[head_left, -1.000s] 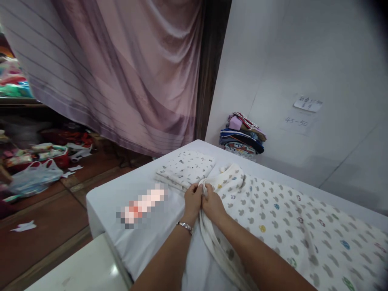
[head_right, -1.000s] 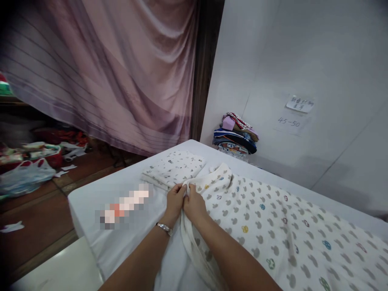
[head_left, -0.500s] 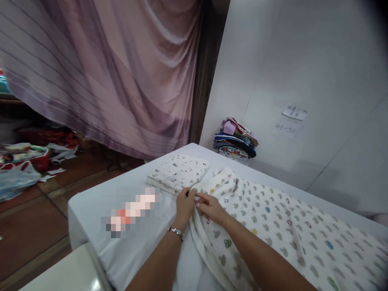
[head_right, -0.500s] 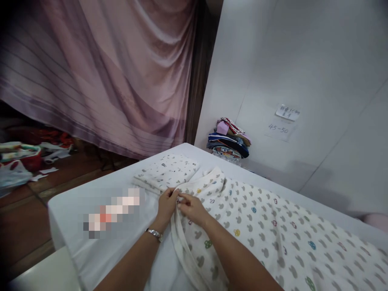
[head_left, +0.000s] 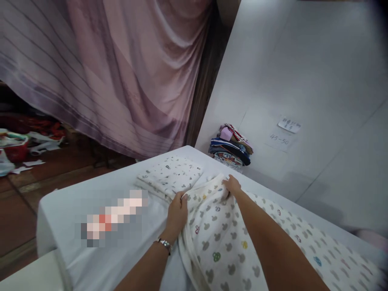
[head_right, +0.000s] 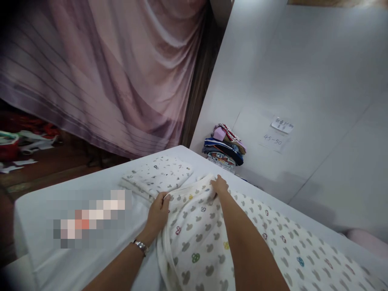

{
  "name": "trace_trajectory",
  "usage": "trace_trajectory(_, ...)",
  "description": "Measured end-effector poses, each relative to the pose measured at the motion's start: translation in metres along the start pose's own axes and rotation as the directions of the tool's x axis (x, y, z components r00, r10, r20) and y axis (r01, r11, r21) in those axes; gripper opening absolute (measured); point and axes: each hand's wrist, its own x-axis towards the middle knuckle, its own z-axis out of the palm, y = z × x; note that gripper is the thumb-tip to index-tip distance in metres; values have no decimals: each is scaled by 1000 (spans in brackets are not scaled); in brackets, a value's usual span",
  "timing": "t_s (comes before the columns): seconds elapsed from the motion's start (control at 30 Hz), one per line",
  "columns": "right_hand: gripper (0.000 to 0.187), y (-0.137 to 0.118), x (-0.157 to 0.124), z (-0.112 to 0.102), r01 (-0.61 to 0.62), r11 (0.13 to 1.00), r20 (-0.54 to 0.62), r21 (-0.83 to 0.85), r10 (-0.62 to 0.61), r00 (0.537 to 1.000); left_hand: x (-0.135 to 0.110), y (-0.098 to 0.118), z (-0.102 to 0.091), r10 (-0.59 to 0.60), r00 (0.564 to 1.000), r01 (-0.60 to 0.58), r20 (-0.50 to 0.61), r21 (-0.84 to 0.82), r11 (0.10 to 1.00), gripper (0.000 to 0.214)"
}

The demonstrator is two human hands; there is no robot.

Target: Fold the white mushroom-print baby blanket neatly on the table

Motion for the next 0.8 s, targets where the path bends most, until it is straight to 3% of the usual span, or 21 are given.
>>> trace_trajectory(0.13, 55, -8, 6, 8, 49, 999, 7, -21, -49, 999, 1, 1, -1, 0, 1000, 1, -15, 79, 997, 23)
trace_trajectory(0.23, 48, -12, -4, 3, 211, 977, -13, 27, -210, 978, 1, 1, -2, -3, 1000, 6, -23, 96, 995, 23)
trace_trajectory(0.33, 42, -6, -38, -4, 404, 911, -24, 75, -404, 915, 2, 0, 0, -5, 1000, 7, -23, 98, 995, 23)
trace_trajectory(0.4, 36, 6, -71, -6, 583, 805, 42, 113, -590, 806, 2, -1, 1, -11, 1000, 13, -26, 98, 995, 23)
trace_trajectory(0.47, 31, 20, -103, -4, 758, 628, 173, 175, -778, 604, 3, -3, 3, -18, 999, 21, -33, 97, 995, 23)
trace_trajectory(0.5, 28, 27, -116, -3, 794, 572, 230, 208, -817, 529, 3, -4, 4, -21, 999, 24, -38, 96, 995, 23)
trace_trajectory(0.53, 27, 33, -126, -2, 797, 554, 268, 242, -827, 494, 3, -4, 5, -24, 999, 28, -43, 96, 995, 22)
trace_trajectory(0.57, 24, 38, -131, -2, 767, 581, 287, 273, -810, 511, 3, -5, 6, -28, 999, 32, -45, 98, 995, 22)
trace_trajectory(0.6, 21, 39, -133, -1, 716, 629, 291, 304, -777, 559, 3, -5, 7, -32, 998, 37, -48, 101, 994, 22)
trace_trajectory(0.7, 19, 29, -119, -4, 497, 798, 235, 340, -584, 777, 1, -3, 8, -34, 999, 38, -37, 109, 993, 22)
trace_trajectory(0.73, 20, 21, -111, -5, 435, 842, 210, 319, -511, 834, 0, -2, 8, -25, 999, 28, -28, 113, 993, 22)
trace_trajectory(0.8, 24, 2, -94, -6, 355, 898, 166, 258, -404, 900, -2, 0, 9, 6, 1000, -7, 5, 134, 991, 22)
